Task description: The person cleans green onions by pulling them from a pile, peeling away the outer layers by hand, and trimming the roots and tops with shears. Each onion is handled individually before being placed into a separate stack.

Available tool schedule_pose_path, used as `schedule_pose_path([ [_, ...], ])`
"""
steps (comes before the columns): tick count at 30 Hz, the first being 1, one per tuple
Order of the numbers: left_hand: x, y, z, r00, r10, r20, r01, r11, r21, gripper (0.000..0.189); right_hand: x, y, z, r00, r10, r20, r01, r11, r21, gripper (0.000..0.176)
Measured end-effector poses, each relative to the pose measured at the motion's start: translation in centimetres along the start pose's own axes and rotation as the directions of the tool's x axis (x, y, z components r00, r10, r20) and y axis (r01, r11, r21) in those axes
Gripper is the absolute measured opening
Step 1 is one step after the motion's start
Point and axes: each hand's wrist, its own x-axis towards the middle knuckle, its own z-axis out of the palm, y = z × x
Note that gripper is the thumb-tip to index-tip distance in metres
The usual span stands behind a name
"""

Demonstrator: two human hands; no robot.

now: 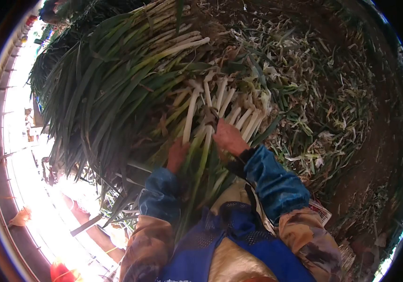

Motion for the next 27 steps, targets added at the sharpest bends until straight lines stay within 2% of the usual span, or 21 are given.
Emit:
schedule_pose_path([
  [2,0.0,-0.1,0.0,0.998,0.064,-0.006,-0.064,0.998,-0.026,0.037,0.7,0.3,0.1,0.999,-0.006,-0.034,0.006,1.000,-0.002,0.037],
  [4,0.1,0.2,0.2,0.999,0.039,0.002,-0.039,0.999,-0.035,0.036,0.6,0.5,-0.2,0.998,-0.017,-0.055,0.017,1.000,0.007,0.038],
  [5,0.2,0.4,0.4,1.000,0.027,0.009,-0.027,0.999,-0.042,0.035,-0.3,0.1,-0.6,1.000,-0.006,-0.020,0.007,1.000,0.012,0.038],
  [6,0.7,0.3,0.9,0.997,0.081,-0.005,-0.081,0.997,-0.021,0.037,-1.6,-0.4,-0.9,1.000,0.001,0.016,-0.002,1.000,0.016,0.038],
  [8,2.0,-0.1,2.3,0.982,0.184,-0.033,-0.183,0.983,0.025,0.041,-2.2,-0.3,-1.0,0.999,0.016,0.036,-0.017,0.999,0.031,0.039],
  [11,2.6,0.9,5.9,0.988,0.157,-0.003,-0.156,0.983,0.097,0.056,-2.3,1.4,-1.2,1.000,0.025,-0.016,-0.024,0.998,0.062,0.041],
  [14,2.3,1.9,8.9,0.993,0.115,-0.032,-0.093,0.916,0.391,0.067,-2.9,1.9,-1.9,0.999,0.009,-0.039,-0.006,0.999,0.054,0.044],
  [17,1.7,1.8,9.5,0.996,0.092,0.006,-0.084,0.876,0.476,0.064,-3.4,1.6,-1.7,0.999,0.034,-0.005,-0.034,0.999,-0.007,0.045],
  [20,0.5,2.3,9.0,0.995,0.093,0.038,-0.100,0.896,0.433,0.060,-0.9,3.4,-1.7,0.997,0.047,-0.054,-0.049,0.998,-0.036,0.045],
  [22,-1.3,2.5,8.2,0.985,0.146,0.091,-0.169,0.914,0.368,0.063,0.5,5.1,-2.4,0.995,0.031,-0.098,-0.034,0.999,-0.036,0.043],
  [23,-1.9,2.6,7.8,0.978,0.172,0.116,-0.202,0.921,0.334,0.064,0.2,5.4,-2.9,0.993,0.068,-0.096,-0.065,0.997,0.031,0.043],
  [26,-3.5,3.0,8.0,0.992,0.006,0.125,-0.046,0.947,0.319,0.066,-2.2,6.2,-2.0,0.991,-0.075,-0.115,0.069,0.996,-0.056,0.045],
  [27,-4.0,3.0,8.2,0.991,0.040,0.127,-0.074,0.957,0.279,0.066,-3.2,5.9,-2.0,0.998,-0.040,-0.058,0.036,0.997,-0.074,0.045],
])
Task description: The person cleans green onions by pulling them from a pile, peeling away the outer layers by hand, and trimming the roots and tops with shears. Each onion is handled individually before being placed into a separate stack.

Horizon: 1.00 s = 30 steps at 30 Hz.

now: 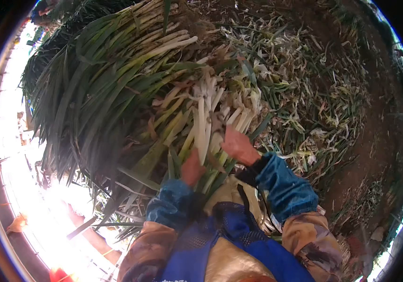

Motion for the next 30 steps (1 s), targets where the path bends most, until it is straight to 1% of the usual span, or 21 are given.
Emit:
schedule_pose_path([
  [2,-1.6,-0.1,0.4,0.999,0.049,-0.017,-0.050,0.996,-0.071,0.067,-2.2,-2.0,-1.0,0.989,0.062,0.132,-0.057,0.998,-0.036,0.045],
  [5,-2.9,0.8,0.2,0.999,0.024,0.026,-0.024,1.000,-0.003,0.071,-0.8,-1.0,0.0,0.993,0.068,0.096,-0.068,0.998,-0.012,0.047],
  [8,-3.8,0.1,0.5,0.999,0.047,0.024,-0.047,0.999,-0.001,0.071,-0.1,-0.2,0.1,0.998,0.048,-0.042,-0.048,0.999,-0.012,0.050],
  [11,-6.7,0.1,0.8,0.988,0.149,0.046,-0.146,0.987,-0.066,0.067,-2.9,-1.2,-1.7,0.992,0.101,0.077,-0.099,0.995,-0.031,0.052],
  [14,-8.3,0.6,2.1,0.954,0.086,0.288,-0.086,0.996,-0.013,0.079,-8.3,-1.4,-1.1,0.990,-0.140,0.010,0.140,0.988,-0.067,0.052],
  [15,-8.3,0.6,3.0,0.952,0.166,0.255,-0.160,0.986,-0.045,0.076,-8.2,-0.9,-1.2,0.997,-0.020,0.081,0.029,0.994,-0.109,0.053],
  [17,-6.8,0.9,4.4,0.927,0.328,0.182,-0.316,0.944,-0.090,0.071,-6.8,0.3,-1.6,0.955,0.224,0.193,-0.183,0.960,-0.212,0.055],
  [19,-4.8,2.6,4.3,0.952,0.285,0.115,-0.284,0.959,-0.025,0.067,-5.4,4.4,-2.5,0.962,0.273,-0.005,-0.271,0.954,-0.130,0.055],
  [20,-3.5,3.1,3.8,0.962,0.261,0.078,-0.262,0.965,0.008,0.066,-4.5,4.7,-3.1,0.950,0.295,-0.100,-0.304,0.949,-0.080,0.056],
  [21,-2.3,2.5,3.4,0.940,0.341,-0.036,-0.340,0.940,0.016,0.061,-4.2,4.3,-2.6,0.961,0.270,-0.058,-0.275,0.957,-0.094,0.055],
  [22,-1.4,1.3,2.9,0.899,0.414,-0.141,-0.414,0.910,0.033,0.056,-4.2,1.9,-2.6,0.968,0.251,-0.013,-0.250,0.962,-0.105,0.054],
  [23,-0.9,0.2,2.0,0.834,0.492,-0.249,-0.492,0.868,0.065,0.051,-3.7,-0.3,-2.4,0.974,0.226,0.018,-0.222,0.968,-0.114,0.054],
  [25,-1.8,-2.6,-2.3,0.907,0.330,-0.263,-0.339,0.941,0.011,0.040,-4.3,-4.8,0.3,0.985,0.066,0.158,-0.059,0.997,-0.045,0.049],
  [26,-1.6,-5.5,-3.4,0.951,0.196,-0.237,-0.169,0.977,0.130,0.038,-5.0,-5.8,3.3,0.966,-0.109,0.235,0.098,0.993,0.059,0.043],
  [27,-1.0,-8.0,-4.6,0.971,0.055,-0.231,0.004,0.968,0.249,0.036,-5.0,-7.1,4.7,0.945,-0.177,0.276,0.153,0.983,0.104,0.040],
  [28,-0.6,-9.0,-6.5,0.979,-0.028,-0.204,0.071,0.976,0.208,0.034,-5.0,-8.3,6.0,0.917,-0.243,0.316,0.203,0.967,0.154,0.037],
  [29,0.0,-9.6,-8.2,0.979,-0.110,-0.173,0.139,0.976,0.165,0.033,-4.7,-10.4,5.1,0.918,-0.200,0.344,0.163,0.978,0.132,0.036],
  [30,0.9,-11.1,-8.4,0.966,0.028,-0.258,0.045,0.962,0.271,0.033,-4.4,-11.5,4.5,0.917,-0.153,0.369,0.121,0.987,0.108,0.035],
])
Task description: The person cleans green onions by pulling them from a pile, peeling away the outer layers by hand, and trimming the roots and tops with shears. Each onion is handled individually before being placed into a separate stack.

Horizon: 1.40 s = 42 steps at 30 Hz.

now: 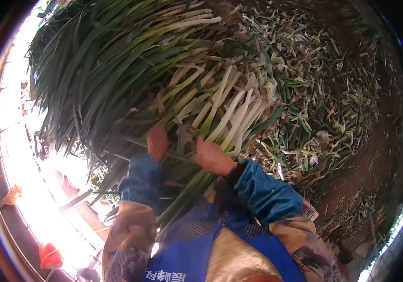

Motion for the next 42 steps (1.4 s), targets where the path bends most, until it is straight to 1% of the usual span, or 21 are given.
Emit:
schedule_pose_path([
  [2,2.0,-3.1,2.8,0.946,0.247,-0.212,-0.208,0.959,0.190,0.034,3.1,3.7,0.9,0.990,0.081,-0.119,-0.088,0.995,-0.055,0.033],
  [4,3.5,-4.5,4.3,0.969,0.233,-0.077,-0.212,0.952,0.220,0.038,5.1,10.3,1.5,0.964,0.038,-0.262,-0.077,0.987,-0.142,0.037],
  [7,3.5,-3.4,4.1,0.979,0.203,-0.008,-0.193,0.943,0.272,0.045,1.9,8.1,-3.6,0.928,0.205,-0.312,-0.206,0.978,0.029,0.044],
  [8,3.8,-2.7,3.6,0.979,0.203,-0.018,-0.188,0.936,0.298,0.048,1.4,7.3,-4.3,0.938,0.210,-0.275,-0.206,0.978,0.044,0.045],
  [11,2.3,-1.0,3.1,0.999,-0.002,-0.039,0.017,0.922,0.387,0.050,-1.6,5.6,-3.9,0.958,0.200,-0.205,-0.188,0.979,0.078,0.046],
  [13,0.8,-0.8,2.4,0.999,0.006,-0.052,0.019,0.890,0.456,0.052,-3.4,4.4,-2.7,0.962,0.151,-0.227,-0.134,0.987,0.087,0.046],
  [15,1.0,-1.2,2.1,0.999,-0.032,0.001,0.029,0.896,0.442,0.055,-4.7,3.7,-2.0,0.980,0.149,-0.135,-0.132,0.983,0.132,0.052],
  [17,2.9,-2.4,1.9,0.986,-0.115,0.122,0.067,0.937,0.344,0.059,-5.9,3.2,-1.9,0.988,0.130,-0.083,-0.114,0.978,0.173,0.057],
  [20,3.3,-2.7,-0.7,0.983,0.074,0.170,-0.106,0.977,0.186,0.065,-7.8,2.1,-1.6,0.991,0.045,-0.128,-0.019,0.981,0.194,0.060],
  [21,3.8,-1.9,-2.4,0.924,-0.027,0.381,0.039,0.999,-0.023,0.068,-8.6,1.7,-1.3,0.982,-0.002,-0.190,0.035,0.985,0.171,0.060],
  [22,3.9,1.3,-6.8,0.805,-0.074,0.589,0.227,0.955,-0.189,0.071,-9.3,1.2,-1.1,0.967,-0.049,-0.249,0.087,0.985,0.146,0.060],
  [23,3.9,3.0,-9.2,0.639,-0.061,0.767,0.436,0.850,-0.296,0.073,-9.9,0.7,-1.3,0.978,-0.035,-0.204,0.063,0.989,0.131,0.062],
  [26,3.5,1.1,-7.3,0.785,0.168,0.596,0.326,0.707,-0.628,0.071,-11.1,-0.3,-1.7,0.996,0.040,-0.077,-0.033,0.995,0.097,0.065],
  [28,2.9,0.5,-4.8,0.909,0.054,0.413,0.246,0.729,-0.639,0.064,-10.5,0.1,-1.5,0.992,0.124,-0.009,-0.122,0.988,0.099,0.064],
  [29,2.3,1.1,-4.5,0.950,0.002,0.312,0.208,0.742,-0.637,0.060,-10.0,1.0,-1.2,0.992,0.099,-0.083,-0.091,0.991,0.101,0.064],
  [31,0.8,2.9,-5.6,0.943,-0.016,0.333,0.292,0.522,-0.802,0.059,-8.8,2.7,-0.5,0.974,0.039,-0.225,-0.020,0.996,0.090,0.065],
  [32,0.3,3.8,-6.1,0.939,-0.028,0.343,0.326,0.395,-0.859,0.059,-8.9,2.2,-0.8,0.981,0.042,-0.192,-0.029,0.997,0.073,0.066],
  [35,-0.3,4.6,-5.4,0.982,-0.079,0.171,0.184,0.597,-0.781,0.058,-9.9,0.2,-1.4,0.993,0.082,-0.081,-0.077,0.995,0.055,0.068],
  [37,-1.1,6.4,-5.4,0.993,-0.102,0.056,0.110,0.659,-0.744,0.058,-9.7,-0.1,-1.7,0.993,0.119,-0.015,-0.118,0.991,0.063,0.066],
  [40,-2.6,8.1,-5.2,0.996,-0.090,0.007,0.066,0.667,-0.742,0.063,-8.0,1.7,-2.0,0.966,0.188,-0.175,-0.175,0.981,0.089,0.060],
  [42,-3.0,9.1,-5.4,0.994,-0.111,0.025,0.092,0.650,-0.754,0.065,-8.0,3.5,-1.6,0.966,0.140,-0.218,-0.111,0.984,0.141,0.060],
])
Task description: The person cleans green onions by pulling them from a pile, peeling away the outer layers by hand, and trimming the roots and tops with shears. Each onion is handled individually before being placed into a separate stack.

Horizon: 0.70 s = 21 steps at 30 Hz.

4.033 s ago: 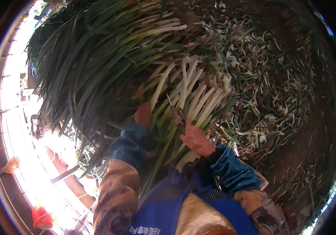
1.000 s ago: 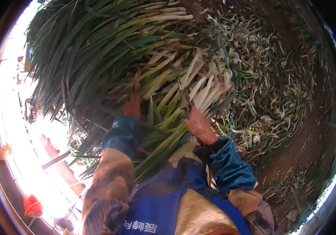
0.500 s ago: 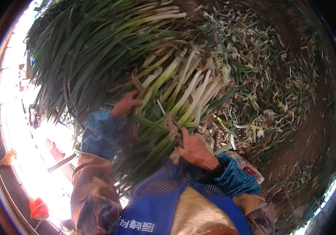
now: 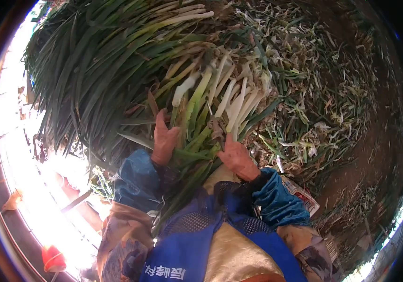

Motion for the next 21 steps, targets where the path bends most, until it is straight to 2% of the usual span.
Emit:
schedule_pose_path([
  [2,-0.3,1.3,0.5,0.997,-0.072,-0.031,0.071,0.997,-0.015,0.064,-0.5,-0.1,-0.6,1.000,0.007,0.020,-0.007,1.000,0.019,0.058],
  [4,-0.5,1.1,0.6,0.991,-0.130,-0.013,0.127,0.986,-0.112,0.062,-2.7,-2.4,-1.2,0.992,0.078,0.104,-0.078,0.997,0.002,0.055],
  [5,-0.2,1.1,0.7,0.989,-0.148,-0.004,0.145,0.976,-0.163,0.061,-3.2,-2.6,-1.0,0.994,0.051,0.098,-0.052,0.999,0.004,0.053],
  [7,0.0,-0.1,0.9,0.997,-0.051,-0.056,0.042,0.986,-0.161,0.060,-3.8,-2.8,-0.8,0.996,-0.005,0.088,0.005,1.000,0.006,0.051],
  [10,0.2,-1.6,0.7,0.995,0.061,-0.079,-0.069,0.992,-0.104,0.061,-0.5,-1.5,-0.9,0.983,0.169,0.069,-0.165,0.984,-0.065,0.055],
  [11,0.3,-1.7,0.7,0.993,0.095,-0.076,-0.101,0.992,-0.079,0.061,-0.1,-1.0,-1.2,0.985,0.162,0.057,-0.161,0.987,-0.023,0.056],
  [13,0.7,-1.3,1.2,0.994,0.058,-0.097,-0.064,0.996,-0.066,0.063,0.5,-0.3,-2.2,0.989,0.147,0.031,-0.149,0.987,0.064,0.059],
  [14,0.5,-1.0,1.4,0.994,0.030,-0.106,-0.037,0.998,-0.060,0.063,0.1,-0.7,-2.3,0.990,0.121,0.076,-0.124,0.991,0.043,0.059],
  [16,1.2,0.4,2.0,0.981,-0.191,-0.032,0.191,0.982,-0.001,0.061,-1.9,-2.1,-2.4,0.984,0.077,0.162,-0.078,0.997,0.003,0.060],
  [17,1.9,1.0,2.3,0.956,-0.294,0.000,0.294,0.955,0.032,0.059,-2.4,-2.0,-1.9,0.989,0.021,0.149,-0.020,1.000,-0.005,0.059],
  [19,4.3,-2.8,2.6,0.971,-0.206,0.120,0.168,0.949,0.268,0.051,-2.8,-0.9,-0.6,0.988,-0.095,0.125,0.099,0.995,-0.025,0.058],
  [20,5.3,-3.0,2.7,0.968,-0.173,0.184,0.093,0.922,0.376,0.047,-2.5,0.1,-0.1,0.992,-0.047,0.118,0.049,0.999,-0.007,0.059],
  [21,6.5,-3.1,2.7,0.907,-0.308,0.287,0.208,0.921,0.329,0.042,-2.1,1.5,0.1,0.994,-0.003,0.112,0.001,1.000,0.011,0.059],
])
